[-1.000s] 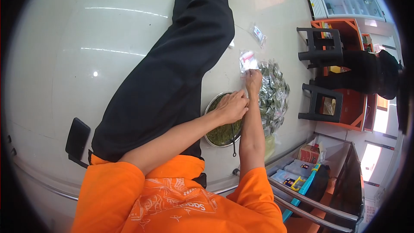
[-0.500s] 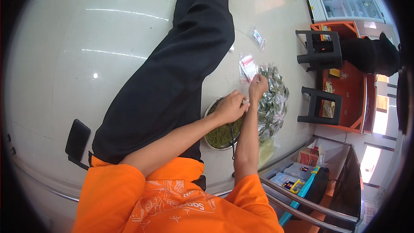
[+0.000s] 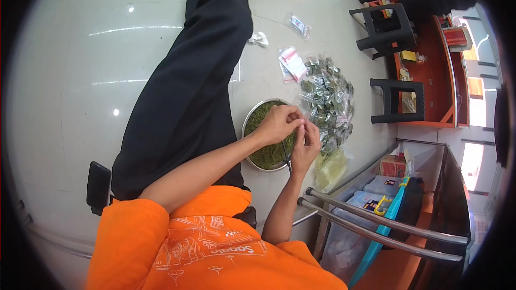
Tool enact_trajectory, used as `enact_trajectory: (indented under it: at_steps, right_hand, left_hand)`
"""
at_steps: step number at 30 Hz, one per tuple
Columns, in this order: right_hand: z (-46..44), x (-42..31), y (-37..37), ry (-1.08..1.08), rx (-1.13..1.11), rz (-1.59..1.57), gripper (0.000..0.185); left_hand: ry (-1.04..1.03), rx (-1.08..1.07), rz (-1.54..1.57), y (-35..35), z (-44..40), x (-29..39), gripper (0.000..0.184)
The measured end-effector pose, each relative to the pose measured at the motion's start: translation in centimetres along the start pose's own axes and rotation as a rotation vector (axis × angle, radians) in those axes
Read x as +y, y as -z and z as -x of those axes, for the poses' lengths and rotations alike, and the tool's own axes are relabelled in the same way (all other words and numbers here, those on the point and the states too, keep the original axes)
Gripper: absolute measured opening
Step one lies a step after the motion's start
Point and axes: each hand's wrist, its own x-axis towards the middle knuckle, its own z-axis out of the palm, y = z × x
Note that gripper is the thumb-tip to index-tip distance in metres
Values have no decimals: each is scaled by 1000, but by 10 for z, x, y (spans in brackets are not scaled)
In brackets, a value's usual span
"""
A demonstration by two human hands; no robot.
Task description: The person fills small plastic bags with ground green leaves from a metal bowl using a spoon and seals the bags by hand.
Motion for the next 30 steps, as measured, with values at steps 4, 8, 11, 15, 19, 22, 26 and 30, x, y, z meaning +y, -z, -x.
enact_trajectory:
  at_steps: [4,8,11,15,19,22,26,30]
  right_hand:
    - [4,-30,7,64,246,83,19]
    - [10,-30,19,221,158,273,22]
    - [13,-25,26,136,84,132,23]
    - [16,-24,34,59,-40,130,23]
    - [17,-16,40,-249,-98,-404,19]
    - [15,-6,47,-311,-166,-484,17]
    - [14,-4,46,-229,-196,-311,15]
    - [13,-16,32,-56,-93,-69,13]
  left_hand:
    - [-1,11,-49,-1,2,7,24]
    - [-16,-52,1,1,5,18,25]
    - [-43,-84,10,4,4,21,25]
    - [-73,-156,22,2,4,15,26]
    - [-112,-190,-60,7,5,27,24]
    - [-112,-222,-5,9,4,28,24]
    - [-124,-251,-65,9,3,24,25]
    - [-240,-187,-161,3,2,14,23]
